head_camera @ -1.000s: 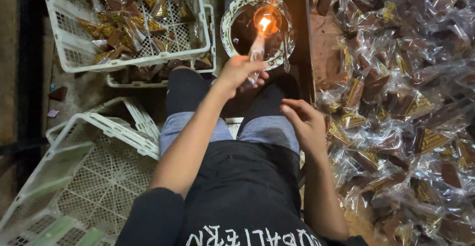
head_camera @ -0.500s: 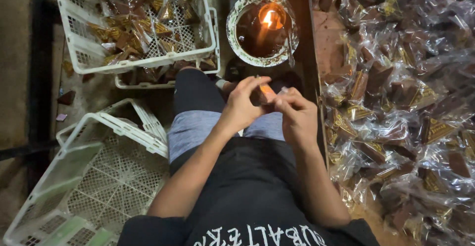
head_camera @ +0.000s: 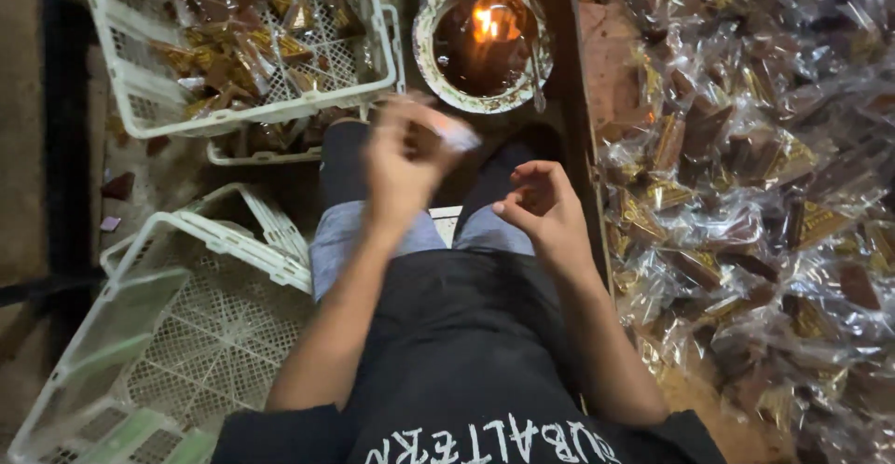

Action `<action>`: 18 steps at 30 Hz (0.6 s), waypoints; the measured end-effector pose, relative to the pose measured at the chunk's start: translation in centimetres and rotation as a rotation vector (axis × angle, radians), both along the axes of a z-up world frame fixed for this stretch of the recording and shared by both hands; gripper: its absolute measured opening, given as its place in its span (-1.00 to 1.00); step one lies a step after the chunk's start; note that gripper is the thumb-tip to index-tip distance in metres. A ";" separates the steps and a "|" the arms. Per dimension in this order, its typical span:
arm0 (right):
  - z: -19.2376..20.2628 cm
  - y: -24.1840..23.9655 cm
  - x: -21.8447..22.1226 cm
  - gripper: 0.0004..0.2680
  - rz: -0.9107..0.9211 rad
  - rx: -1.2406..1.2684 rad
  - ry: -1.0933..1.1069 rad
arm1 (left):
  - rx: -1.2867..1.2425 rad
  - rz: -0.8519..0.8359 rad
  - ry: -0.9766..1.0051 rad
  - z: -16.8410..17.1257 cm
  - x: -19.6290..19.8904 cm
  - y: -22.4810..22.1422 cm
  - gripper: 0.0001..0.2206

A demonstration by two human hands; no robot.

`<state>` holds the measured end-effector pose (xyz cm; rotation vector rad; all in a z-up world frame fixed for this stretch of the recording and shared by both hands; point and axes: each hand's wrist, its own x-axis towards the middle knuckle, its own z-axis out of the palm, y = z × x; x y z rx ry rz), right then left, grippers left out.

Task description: Sealing plastic bags of snacks using a candle flame as a heat source.

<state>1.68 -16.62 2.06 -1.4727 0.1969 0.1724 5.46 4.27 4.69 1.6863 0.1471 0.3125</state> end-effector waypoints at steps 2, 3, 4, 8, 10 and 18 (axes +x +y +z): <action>1.2 -2.5 0.6 -0.64 -0.037 -0.132 -0.036 | -0.032 0.147 -0.015 -2.3 -0.3 3.0 -0.27; 1.8 -3.7 0.9 -0.69 -0.062 -0.262 -0.070 | -0.062 0.306 -0.031 -3.5 -0.5 4.5 0.10; 1.7 -6.3 1.9 -0.69 -0.062 -0.260 -0.065 | -0.059 0.305 -0.027 -4.7 -1.0 5.9 0.10; 1.1 -16.2 7.3 -0.88 -0.173 -0.792 -0.445 | 0.147 0.356 0.121 -6.0 -2.5 8.1 0.03; 0.8 -20.4 10.6 -0.93 -0.188 -1.043 -0.575 | 0.151 0.324 0.149 -5.4 -3.1 7.3 -0.07; -6.0 -39.3 17.6 -0.60 -0.145 -1.515 -0.261 | 0.048 0.181 0.229 -7.3 -4.3 6.7 -0.56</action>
